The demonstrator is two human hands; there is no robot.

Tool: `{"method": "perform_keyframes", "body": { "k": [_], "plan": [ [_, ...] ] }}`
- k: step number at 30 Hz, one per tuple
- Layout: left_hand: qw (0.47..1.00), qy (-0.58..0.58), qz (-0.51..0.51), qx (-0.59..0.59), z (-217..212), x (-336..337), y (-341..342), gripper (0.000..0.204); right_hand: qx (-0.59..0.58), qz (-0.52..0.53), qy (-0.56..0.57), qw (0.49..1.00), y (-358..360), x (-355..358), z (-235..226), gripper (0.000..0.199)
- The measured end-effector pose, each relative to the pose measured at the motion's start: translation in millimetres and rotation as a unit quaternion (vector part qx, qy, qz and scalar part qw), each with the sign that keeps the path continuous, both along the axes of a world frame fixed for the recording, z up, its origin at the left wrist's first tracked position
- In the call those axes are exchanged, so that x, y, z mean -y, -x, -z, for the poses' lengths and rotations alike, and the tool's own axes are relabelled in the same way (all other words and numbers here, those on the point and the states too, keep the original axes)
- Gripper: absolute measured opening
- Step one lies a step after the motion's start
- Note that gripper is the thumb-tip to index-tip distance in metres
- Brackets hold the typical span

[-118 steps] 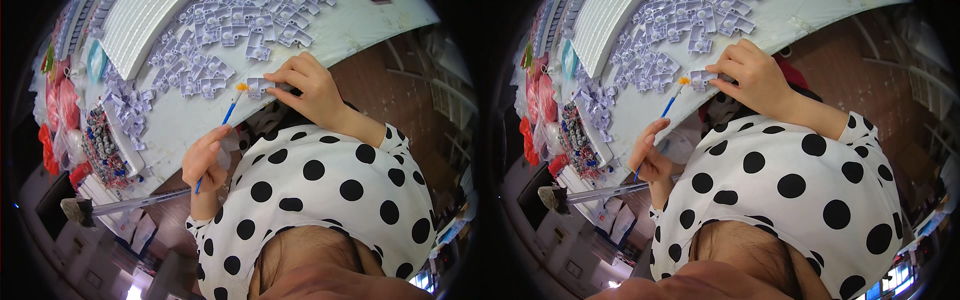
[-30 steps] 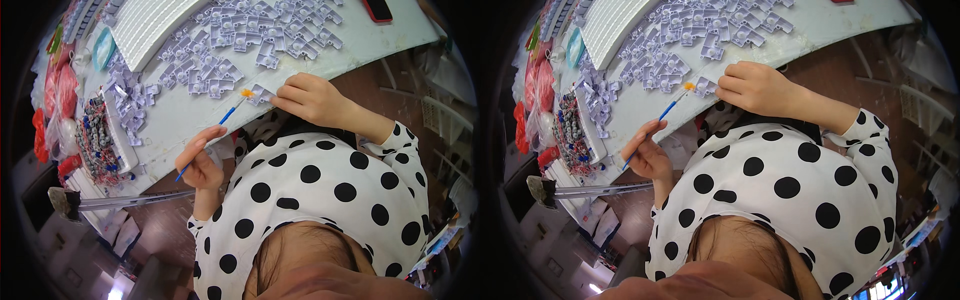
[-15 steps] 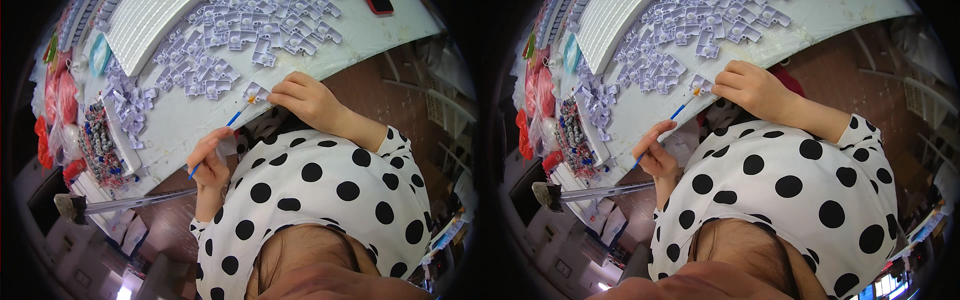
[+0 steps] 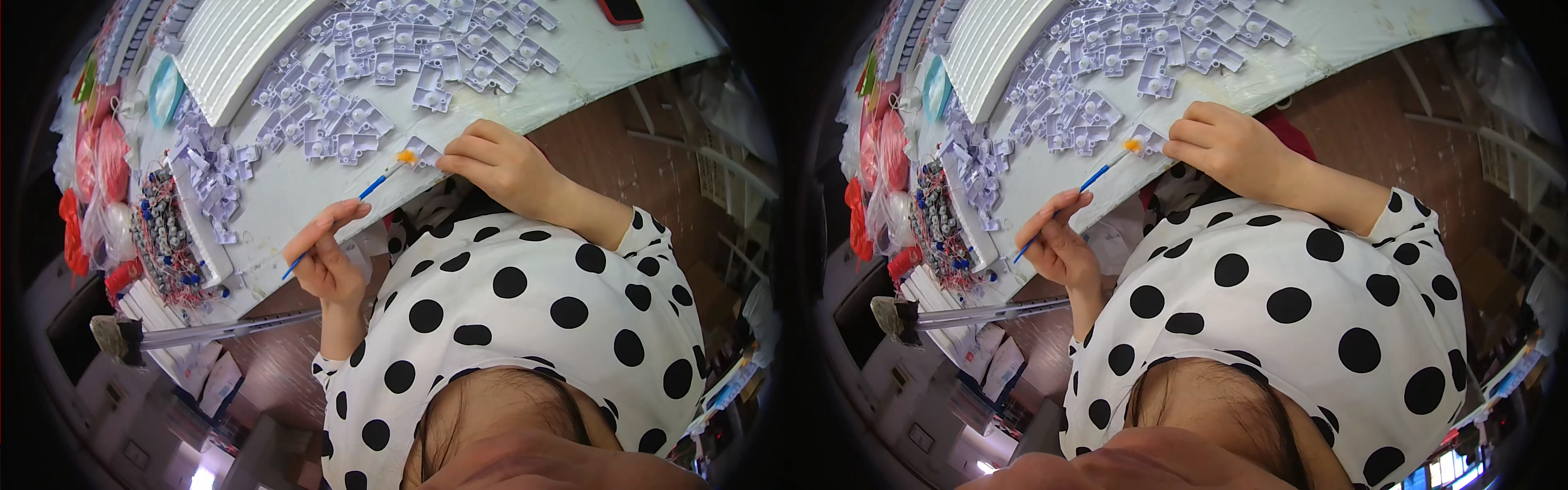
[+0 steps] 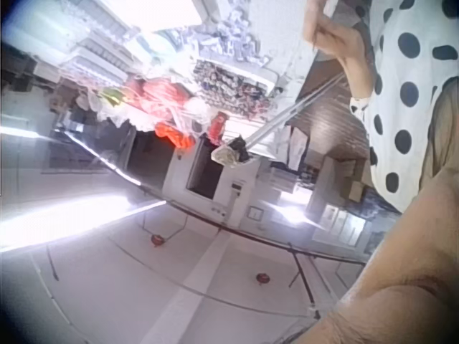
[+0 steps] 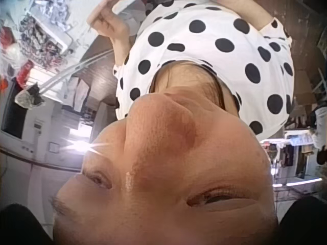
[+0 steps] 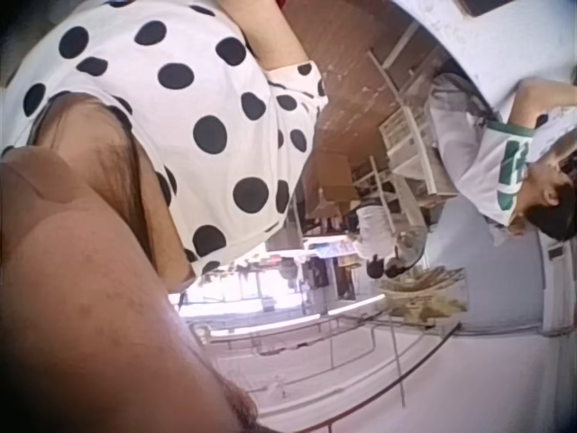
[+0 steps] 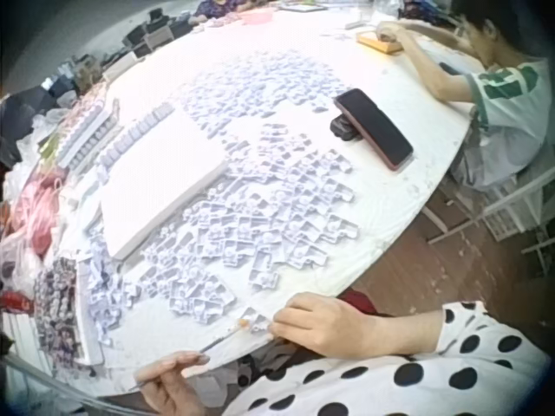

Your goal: Applying liquid with a brush and assembling small electronic components into plastic housings at a workshop table.

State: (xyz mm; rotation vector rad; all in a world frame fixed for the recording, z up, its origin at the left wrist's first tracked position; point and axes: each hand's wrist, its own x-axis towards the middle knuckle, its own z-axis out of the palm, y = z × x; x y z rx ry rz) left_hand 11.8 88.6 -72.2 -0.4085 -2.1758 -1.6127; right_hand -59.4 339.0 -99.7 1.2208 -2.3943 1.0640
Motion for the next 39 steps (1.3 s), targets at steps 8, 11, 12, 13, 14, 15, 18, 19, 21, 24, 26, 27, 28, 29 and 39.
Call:
{"method": "perform_keyframes", "body": {
  "k": [8, 11, 12, 13, 14, 15, 18, 19, 21, 24, 26, 27, 28, 29, 39],
  "plan": [
    [0.999, -0.003, -0.042, 0.018, -1, 9, 0, 0.017, 0.003, -0.002, 0.000, 1.000, 0, 1, -1, 0.022],
    [0.999, -0.035, -0.011, -0.028, -3, 1, 4, 0.015, 0.008, 0.003, -0.013, 1.000, -1, 0, -1, 0.022],
    [0.999, -0.035, -0.012, -0.028, -1, -1, 3, 0.015, 0.009, 0.004, -0.012, 1.000, -1, 0, -1, 0.022],
    [1.000, 0.001, 0.003, -0.013, 0, -2, 5, 0.014, 0.010, 0.007, -0.011, 1.000, -1, 0, -2, 0.023],
    [0.999, 0.036, 0.019, 0.002, 1, -3, 6, 0.014, 0.009, 0.008, -0.011, 1.000, -1, 0, -3, 0.023],
    [0.999, 0.037, 0.020, 0.001, -1, -1, 4, 0.014, 0.013, 0.005, -0.008, 1.000, 0, 1, -3, 0.023],
    [0.997, 0.077, 0.031, -0.001, -5, 8, -4, 0.016, 0.016, 0.008, 0.001, 1.000, -2, 2, 1, 0.024],
    [0.997, 0.077, 0.029, -0.001, -5, 8, -4, 0.016, 0.011, 0.008, 0.009, 1.000, -2, 3, 1, 0.024],
    [0.996, 0.078, 0.032, -0.040, -7, 7, -1, 0.016, 0.012, 0.012, 0.004, 1.000, -2, 1, -3, 0.024],
    [0.990, 0.115, 0.066, -0.042, -8, -2, 7, 0.016, 0.016, 0.012, -0.007, 1.000, -3, 1, -2, 0.024],
    [0.991, 0.109, 0.068, -0.029, -10, 3, 1, 0.016, 0.019, 0.016, -0.016, 1.000, -3, 1, 0, 0.024],
    [0.992, 0.104, 0.066, -0.015, -10, 6, 0, 0.016, 0.016, 0.013, -0.010, 1.000, -2, 2, 1, 0.024],
    [0.992, 0.104, 0.066, -0.015, -11, 6, 0, 0.016, 0.013, 0.009, -0.004, 1.000, -2, 3, 0, 0.024],
    [0.993, 0.098, 0.053, -0.037, -11, 6, 0, 0.016, 0.013, 0.008, -0.004, 1.000, -2, 2, -1, 0.024],
    [0.998, 0.023, -0.008, -0.050, -13, 11, 0, 0.015, 0.003, 0.012, -0.002, 1.000, -2, 0, 1, 0.026]
  ]
}}
